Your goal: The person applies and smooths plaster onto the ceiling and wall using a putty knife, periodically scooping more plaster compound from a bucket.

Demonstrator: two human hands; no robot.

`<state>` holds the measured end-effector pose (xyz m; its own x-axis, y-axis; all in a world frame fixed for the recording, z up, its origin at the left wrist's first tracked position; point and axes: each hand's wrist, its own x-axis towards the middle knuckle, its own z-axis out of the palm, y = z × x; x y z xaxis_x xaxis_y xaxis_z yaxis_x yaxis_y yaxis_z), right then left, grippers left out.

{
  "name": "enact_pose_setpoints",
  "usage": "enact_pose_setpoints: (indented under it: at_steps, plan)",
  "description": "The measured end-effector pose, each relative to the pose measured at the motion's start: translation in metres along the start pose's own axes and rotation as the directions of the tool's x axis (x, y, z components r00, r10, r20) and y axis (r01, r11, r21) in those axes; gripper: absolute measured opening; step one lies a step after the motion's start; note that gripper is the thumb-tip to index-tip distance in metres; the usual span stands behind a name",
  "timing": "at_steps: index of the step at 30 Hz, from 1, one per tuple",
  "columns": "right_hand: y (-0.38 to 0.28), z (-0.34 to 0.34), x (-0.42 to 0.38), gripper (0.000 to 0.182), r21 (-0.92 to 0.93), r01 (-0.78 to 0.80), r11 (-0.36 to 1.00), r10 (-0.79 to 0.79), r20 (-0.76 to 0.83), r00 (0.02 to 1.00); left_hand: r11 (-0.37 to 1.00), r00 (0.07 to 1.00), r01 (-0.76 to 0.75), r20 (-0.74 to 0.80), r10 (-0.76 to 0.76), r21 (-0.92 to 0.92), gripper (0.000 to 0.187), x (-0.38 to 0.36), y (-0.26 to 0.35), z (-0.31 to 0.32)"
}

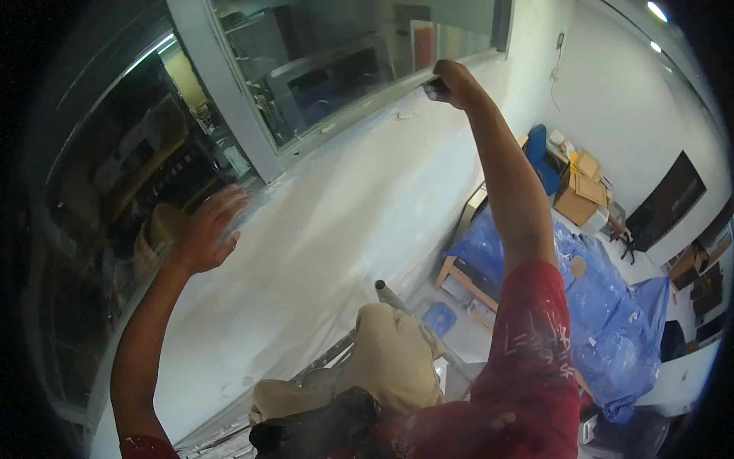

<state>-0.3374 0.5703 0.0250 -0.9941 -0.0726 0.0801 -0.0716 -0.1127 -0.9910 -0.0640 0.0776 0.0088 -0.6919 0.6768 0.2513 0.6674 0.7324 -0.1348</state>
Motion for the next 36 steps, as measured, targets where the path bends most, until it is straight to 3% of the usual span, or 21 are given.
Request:
enact_pose_setpoints:
  at_steps: [4,5,7,9,10,11,13,16,20,23,25,29,31,32,33,35,36]
  plan:
    - [0.048,-0.044,-0.037,0.029,0.087,0.039,0.995,-0.022,-0.191,0.981,1.000,1.000,0.000,0.009,0.000,0.018,0.056,0.001,0.003,-0.003]
    - [0.077,-0.060,-0.033,0.034,0.076,0.058,0.995,-0.044,-0.168,0.985,1.000,1.000,0.001,0.007,-0.002,0.026,0.056,0.001,0.004,-0.002]
    - [0.105,-0.042,-0.058,0.038,0.011,0.131,0.991,-0.122,-0.305,0.944,0.999,1.000,0.006,0.004,-0.007,0.035,0.055,0.001,0.004,-0.002]
    - [0.167,-0.065,-0.015,0.038,-0.243,0.212,0.946,-0.286,-0.324,0.902,0.999,1.000,0.014,0.002,-0.014,0.039,0.055,0.001,0.004,-0.001]
    - [0.187,-0.070,0.001,0.039,-0.456,0.233,0.859,-0.403,-0.322,0.856,0.999,1.000,0.012,0.007,-0.012,0.049,0.055,0.002,0.004,-0.002]
    - [0.186,-0.060,-0.004,0.044,-0.531,0.194,0.825,-0.410,-0.325,0.852,0.998,1.000,0.011,0.013,-0.012,0.059,0.055,0.002,0.004,-0.002]
    - [0.165,-0.027,-0.021,0.049,-0.442,0.094,0.892,-0.279,-0.376,0.884,0.998,1.000,0.007,0.019,-0.008,0.067,0.054,0.002,0.005,-0.002]
    - [0.190,-0.017,0.019,0.052,-0.636,0.380,0.672,-0.681,-0.328,0.655,0.998,1.000,-0.004,0.009,0.004,0.066,0.054,0.003,0.003,-0.002]
    - [0.175,0.018,-0.008,0.056,-0.684,0.331,0.650,-0.640,-0.258,0.724,0.998,1.000,-0.008,-0.006,0.009,0.064,0.052,0.000,-0.002,0.004]
    - [0.157,0.064,-0.063,0.062,-0.664,0.256,0.703,-0.505,-0.212,0.836,0.999,1.000,-0.016,-0.026,0.018,0.048,0.052,0.002,-0.003,0.004]
    - [0.174,0.093,-0.082,0.057,-0.661,0.352,0.663,-0.595,-0.179,0.784,0.999,0.999,-0.019,-0.031,0.020,0.049,0.051,0.002,-0.001,0.004]
    - [0.159,0.122,-0.150,0.048,-0.597,0.403,0.693,-0.589,-0.146,0.795,0.998,0.999,-0.020,-0.041,0.022,0.067,0.051,0.004,0.002,-0.001]
    - [0.159,0.112,-0.170,0.042,-0.509,0.440,0.740,-0.608,-0.224,0.762,0.998,0.999,-0.015,-0.041,0.017,0.060,0.051,0.003,0.003,-0.002]
    - [0.182,0.095,-0.157,0.039,-0.394,0.402,0.826,-0.531,-0.307,0.790,0.998,0.999,-0.008,-0.044,0.011,0.057,0.051,0.002,0.003,-0.003]
    - [0.182,0.080,-0.156,0.029,-0.257,0.272,0.927,-0.349,-0.334,0.876,0.999,0.999,-0.001,-0.045,0.003,0.052,0.052,0.002,0.004,-0.003]
    - [0.168,0.073,-0.153,0.024,-0.038,0.312,0.949,-0.296,-0.437,0.849,0.997,0.999,-0.006,-0.048,0.009,0.070,0.052,0.001,0.003,0.000]
    - [0.167,0.067,-0.148,0.024,-0.048,0.285,0.957,-0.277,-0.424,0.862,0.997,0.998,-0.007,-0.054,0.011,0.083,0.052,0.001,0.003,0.000]
